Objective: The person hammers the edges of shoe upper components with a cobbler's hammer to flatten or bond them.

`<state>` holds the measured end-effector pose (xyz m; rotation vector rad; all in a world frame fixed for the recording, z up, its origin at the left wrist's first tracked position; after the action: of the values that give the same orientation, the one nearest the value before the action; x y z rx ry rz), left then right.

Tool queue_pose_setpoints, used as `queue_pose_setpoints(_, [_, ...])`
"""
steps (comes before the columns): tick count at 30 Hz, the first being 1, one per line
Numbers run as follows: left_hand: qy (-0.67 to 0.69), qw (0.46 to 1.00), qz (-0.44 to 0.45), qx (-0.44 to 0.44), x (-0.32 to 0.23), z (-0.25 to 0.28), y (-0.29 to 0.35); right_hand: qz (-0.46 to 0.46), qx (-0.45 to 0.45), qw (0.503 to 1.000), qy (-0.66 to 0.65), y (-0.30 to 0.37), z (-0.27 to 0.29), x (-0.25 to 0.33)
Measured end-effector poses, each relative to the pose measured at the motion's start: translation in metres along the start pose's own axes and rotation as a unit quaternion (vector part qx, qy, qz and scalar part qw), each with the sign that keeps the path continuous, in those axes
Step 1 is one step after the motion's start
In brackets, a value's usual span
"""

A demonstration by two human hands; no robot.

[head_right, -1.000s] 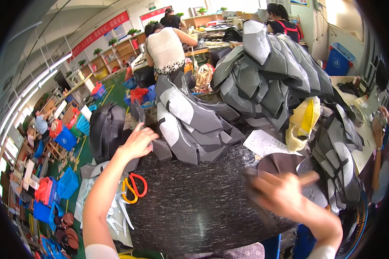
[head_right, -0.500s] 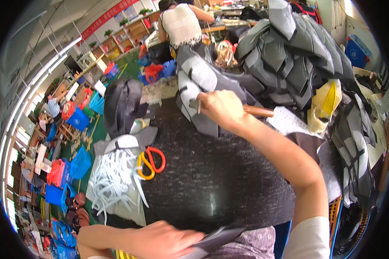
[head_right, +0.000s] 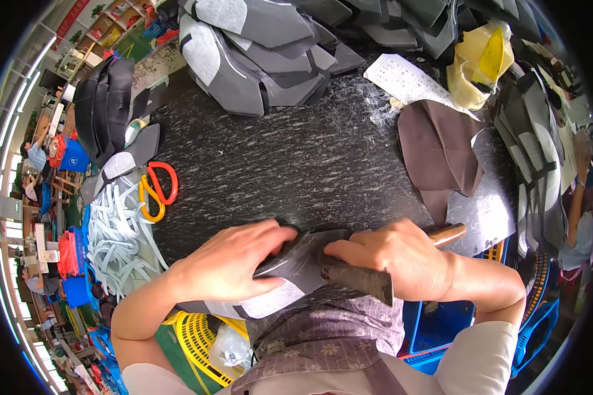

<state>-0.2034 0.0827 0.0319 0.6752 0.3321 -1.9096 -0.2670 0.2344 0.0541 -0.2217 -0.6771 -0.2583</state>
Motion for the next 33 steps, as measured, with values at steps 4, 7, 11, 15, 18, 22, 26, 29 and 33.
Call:
queue_pose_setpoints(4, [0.140,0.978,0.094,-0.127,0.013,-0.006,-0.010,0.022,0.005,0.999,0.035,0.004,-0.004,0.000])
queue_pose_setpoints(7, [0.157,0.968,0.076,-0.179,0.018,-0.010,-0.009,0.030,-0.001,0.999,0.035,0.004,-0.005,0.000])
queue_pose_setpoints(11, [-0.025,0.968,-0.086,-0.235,-0.003,-0.005,-0.004,0.035,-0.042,0.998,0.036,-0.009,0.014,0.001])
queue_pose_setpoints(15, [-0.095,0.960,-0.135,-0.228,-0.010,-0.008,0.001,0.018,-0.037,0.997,0.066,-0.027,0.001,-0.005])
queue_pose_setpoints(18, [-0.028,0.973,-0.062,-0.222,-0.003,0.010,0.005,0.012,-0.042,0.999,0.028,-0.026,0.000,-0.013])
queue_pose_setpoints(22, [0.015,0.970,-0.042,-0.240,0.001,0.003,0.018,0.012,-0.020,0.998,0.064,-0.023,-0.001,-0.012])
queue_pose_setpoints(26, [-0.053,0.970,-0.063,-0.230,-0.007,-0.002,0.022,0.028,-0.046,0.997,0.055,-0.034,0.006,-0.005])
queue_pose_setpoints(29, [-0.176,0.959,-0.108,-0.194,-0.025,-0.012,0.020,0.041,-0.019,0.996,0.079,-0.038,0.003,-0.004])
queue_pose_setpoints(33, [-0.141,0.949,-0.117,-0.258,-0.024,-0.009,0.026,0.059,0.020,0.992,0.110,-0.046,-0.005,0.010])
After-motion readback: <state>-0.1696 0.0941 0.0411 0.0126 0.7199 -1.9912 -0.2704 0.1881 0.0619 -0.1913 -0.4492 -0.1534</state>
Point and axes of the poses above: each hand's wrist, its own y-axis away from the middle knuckle, its own z-axis out of the back of the hand, x = y × z, the point moved 7 cm from there along -y, towards the middle knuckle, and after that the axes turned 6 degrees about -x, right-handed, at the moved point
